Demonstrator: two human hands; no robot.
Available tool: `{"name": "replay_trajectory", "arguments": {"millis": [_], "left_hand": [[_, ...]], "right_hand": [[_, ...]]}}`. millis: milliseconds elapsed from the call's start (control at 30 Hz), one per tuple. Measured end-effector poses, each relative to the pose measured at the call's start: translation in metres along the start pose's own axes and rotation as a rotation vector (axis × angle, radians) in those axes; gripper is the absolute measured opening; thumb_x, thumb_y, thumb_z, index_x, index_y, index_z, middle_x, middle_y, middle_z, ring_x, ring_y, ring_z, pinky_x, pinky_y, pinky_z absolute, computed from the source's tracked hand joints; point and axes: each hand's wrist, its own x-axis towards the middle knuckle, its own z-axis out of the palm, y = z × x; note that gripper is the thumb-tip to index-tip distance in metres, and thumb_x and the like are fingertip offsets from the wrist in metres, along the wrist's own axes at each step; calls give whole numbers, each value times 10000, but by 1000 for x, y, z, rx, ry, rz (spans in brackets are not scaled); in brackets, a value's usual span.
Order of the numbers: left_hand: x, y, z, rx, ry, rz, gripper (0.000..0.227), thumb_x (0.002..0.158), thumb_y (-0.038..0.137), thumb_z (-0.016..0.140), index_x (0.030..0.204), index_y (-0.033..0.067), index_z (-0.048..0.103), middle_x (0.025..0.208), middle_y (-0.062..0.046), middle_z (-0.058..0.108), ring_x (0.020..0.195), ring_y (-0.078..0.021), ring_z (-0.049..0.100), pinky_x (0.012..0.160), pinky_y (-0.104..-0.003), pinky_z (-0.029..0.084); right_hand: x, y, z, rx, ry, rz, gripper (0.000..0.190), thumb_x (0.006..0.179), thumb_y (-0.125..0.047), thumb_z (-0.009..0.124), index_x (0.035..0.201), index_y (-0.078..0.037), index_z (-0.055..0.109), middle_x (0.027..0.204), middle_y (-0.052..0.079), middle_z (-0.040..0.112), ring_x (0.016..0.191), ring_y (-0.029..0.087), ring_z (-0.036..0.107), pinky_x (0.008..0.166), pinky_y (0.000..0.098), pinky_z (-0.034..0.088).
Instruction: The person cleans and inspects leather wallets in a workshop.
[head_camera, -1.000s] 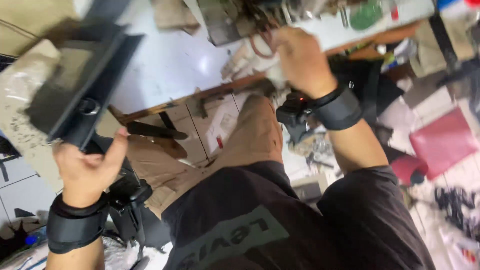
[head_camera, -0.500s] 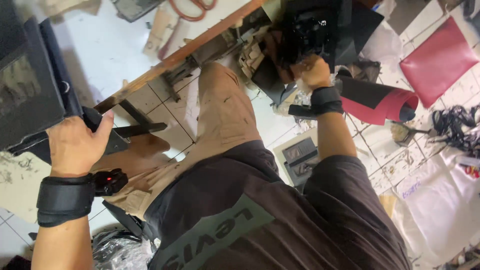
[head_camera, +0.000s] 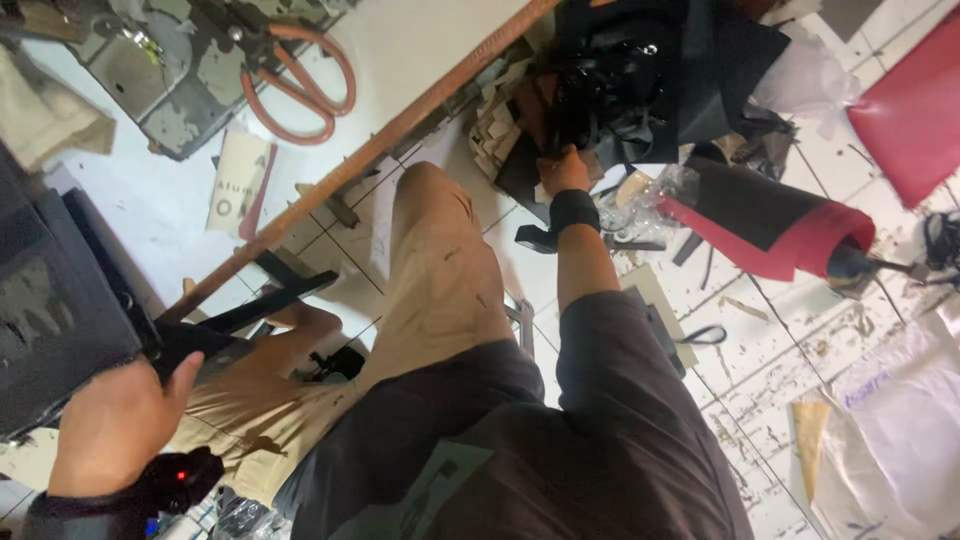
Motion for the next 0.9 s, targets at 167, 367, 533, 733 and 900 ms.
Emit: {"name": "replay_trajectory", "arguments": {"millis": [167, 367, 533, 733, 900], "left_hand": [[4, 10, -18, -67, -62, -113, 608, 976, 512, 653, 639, 5, 646, 599, -266, 605, 585, -443, 651, 563, -511, 540], [1, 9, -23, -57, -158, -124, 606, 966, 542, 634, 695, 1, 671, 656, -253, 654, 648, -424, 693, 616, -488, 578], [-1, 17, -36, -213, -35, -52, 506, 944, 503, 639, 785, 23, 662, 715, -248, 664, 723, -453, 677, 674, -539, 561], [-8, 45, -61, -461, 154, 173, 419, 963, 430, 610, 788, 54, 667, 755, -195, 679, 784, -428, 662, 661, -522, 521], [-2, 88, -47, -890, 587, 733, 797, 945, 424, 742, 1489, -43, 392, 1400, -308, 523, 1190, -422, 602, 946, -444, 546]], "right_hand": [[27, 13, 29, -59, -64, 151, 433, 845, -389, 756, 1119, -62, 684, 1118, 253, 710, 1092, 438, 657, 919, 494, 531], [31, 26, 15, 29, -31, -11, 274, 870, -336, 714, 1019, -106, 729, 1034, 204, 745, 1015, 391, 706, 873, 458, 558], [31, 31, -46, 364, 117, -419, 110, 960, -168, 627, 974, -74, 683, 880, 106, 673, 825, 223, 659, 724, 373, 527], [-110, -165, -217, 467, -433, -574, 205, 1058, -134, 590, 891, -16, 601, 812, -46, 543, 779, 47, 475, 699, 242, 398], [-200, -281, -246, 651, -750, -494, 194, 1056, -127, 563, 895, -25, 600, 836, -32, 594, 756, 56, 510, 696, 242, 423]]}}
